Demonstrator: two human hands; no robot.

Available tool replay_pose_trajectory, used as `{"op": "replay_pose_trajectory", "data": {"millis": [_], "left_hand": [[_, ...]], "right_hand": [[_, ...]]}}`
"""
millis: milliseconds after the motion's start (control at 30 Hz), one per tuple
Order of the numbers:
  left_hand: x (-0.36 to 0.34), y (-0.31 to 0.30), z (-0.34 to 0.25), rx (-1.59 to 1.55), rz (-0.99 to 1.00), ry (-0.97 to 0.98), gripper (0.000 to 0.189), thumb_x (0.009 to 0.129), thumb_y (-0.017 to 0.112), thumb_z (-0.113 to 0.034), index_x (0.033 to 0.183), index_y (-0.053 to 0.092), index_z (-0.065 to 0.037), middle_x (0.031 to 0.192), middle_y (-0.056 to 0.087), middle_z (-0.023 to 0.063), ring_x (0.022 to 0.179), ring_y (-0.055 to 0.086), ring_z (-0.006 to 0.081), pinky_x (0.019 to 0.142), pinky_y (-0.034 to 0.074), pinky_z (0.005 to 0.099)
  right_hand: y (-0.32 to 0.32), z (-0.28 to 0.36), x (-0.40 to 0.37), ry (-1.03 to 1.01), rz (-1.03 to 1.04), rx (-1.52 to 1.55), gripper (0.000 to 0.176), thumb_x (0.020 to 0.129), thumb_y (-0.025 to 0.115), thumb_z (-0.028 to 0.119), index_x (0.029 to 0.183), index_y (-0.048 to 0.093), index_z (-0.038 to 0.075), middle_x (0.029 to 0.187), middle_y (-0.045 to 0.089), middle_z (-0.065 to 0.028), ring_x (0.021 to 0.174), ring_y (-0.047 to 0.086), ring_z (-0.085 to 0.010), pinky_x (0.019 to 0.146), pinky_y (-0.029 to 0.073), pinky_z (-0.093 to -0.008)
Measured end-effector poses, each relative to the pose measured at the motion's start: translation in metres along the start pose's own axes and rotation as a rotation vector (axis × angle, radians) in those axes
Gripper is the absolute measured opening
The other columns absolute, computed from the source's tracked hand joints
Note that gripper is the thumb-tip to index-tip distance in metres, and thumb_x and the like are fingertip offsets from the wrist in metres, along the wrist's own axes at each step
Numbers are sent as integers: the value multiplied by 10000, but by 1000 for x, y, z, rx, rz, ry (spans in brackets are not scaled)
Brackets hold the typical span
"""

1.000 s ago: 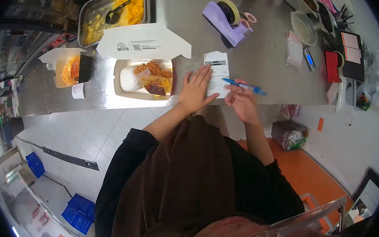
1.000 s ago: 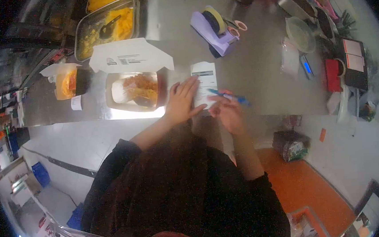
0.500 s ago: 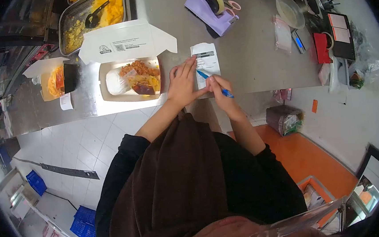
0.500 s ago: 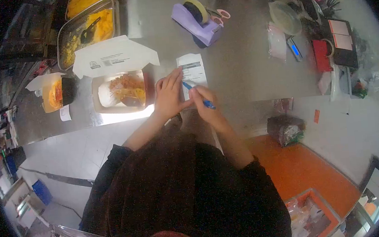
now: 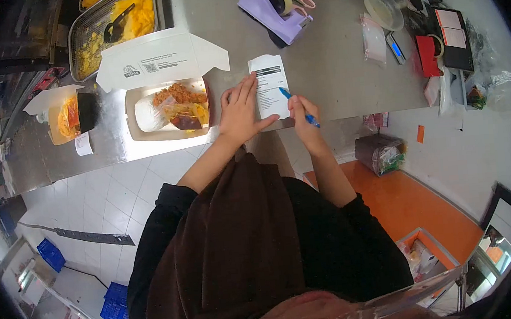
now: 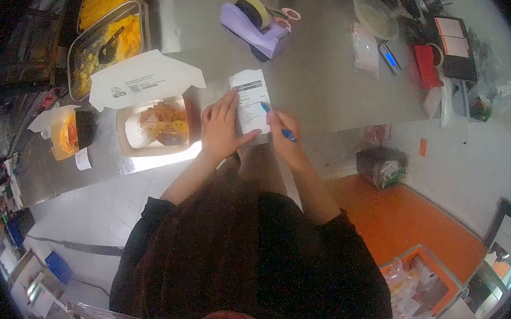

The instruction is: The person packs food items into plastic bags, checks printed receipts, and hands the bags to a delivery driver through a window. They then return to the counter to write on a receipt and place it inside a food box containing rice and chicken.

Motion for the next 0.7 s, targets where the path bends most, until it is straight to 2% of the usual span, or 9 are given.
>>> {"op": "replay_pose_trajectory", "data": {"millis": [100,200,300,400,500,600,700], "left_hand": [[0,-1,0,-11,7,-4,951,666,641,-586,1308,343,50,1408,324,112,1295,311,214,1003,219,415],[0,1,1,-2,-13,6,940,666,649,-572,1303,349,50,1408,326,115,1290,318,220,1002,219,418],[-1,3,3,58,-5,32,926,666,655,-562,1296,360,49,1406,329,119,1283,329,225,1000,220,419],[0,3,1,12,-26,23,911,665,659,-555,1287,374,46,1405,331,121,1278,335,229,998,222,419],[0,0,1,-3,-29,15,902,665,661,-554,1280,382,44,1406,330,120,1276,337,231,996,223,419],[0,2,3,32,5,31,905,658,664,-550,1281,380,43,1409,325,119,1276,334,230,996,222,418],[1,1,1,-3,-14,18,907,649,669,-535,1286,374,39,1413,315,117,1278,326,226,996,220,420]], "right_hand": [[-5,2,1,-127,-140,-100,290,944,433,172,715,514,14,580,439,-2,556,417,-70,506,329,-251],[9,21,-11,-227,-58,-129,260,935,441,150,736,525,5,595,465,-39,553,441,-97,504,343,-272],[34,39,-14,-406,230,-173,101,861,513,47,820,557,-34,716,553,-173,618,544,-279,560,396,-355],[28,20,-13,-349,3,-171,64,836,533,27,823,544,-35,719,537,-190,649,538,-334,575,402,-374],[23,29,-9,-195,-12,-165,46,825,542,16,815,541,-29,712,527,-186,648,537,-325,579,405,-378],[33,36,-16,-412,253,-187,57,836,534,23,811,540,-28,710,529,-184,639,534,-326,579,406,-380],[23,21,-17,-390,12,-145,137,881,497,49,778,543,-29,656,504,-139,534,500,-215,512,380,-315]]}}
Point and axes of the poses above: each hand's wrist, its own x-axis towards the middle knuckle, its own y-axis out of the palm, z = x × y, the point moved 5 cm from there along x, towards the middle knuckle
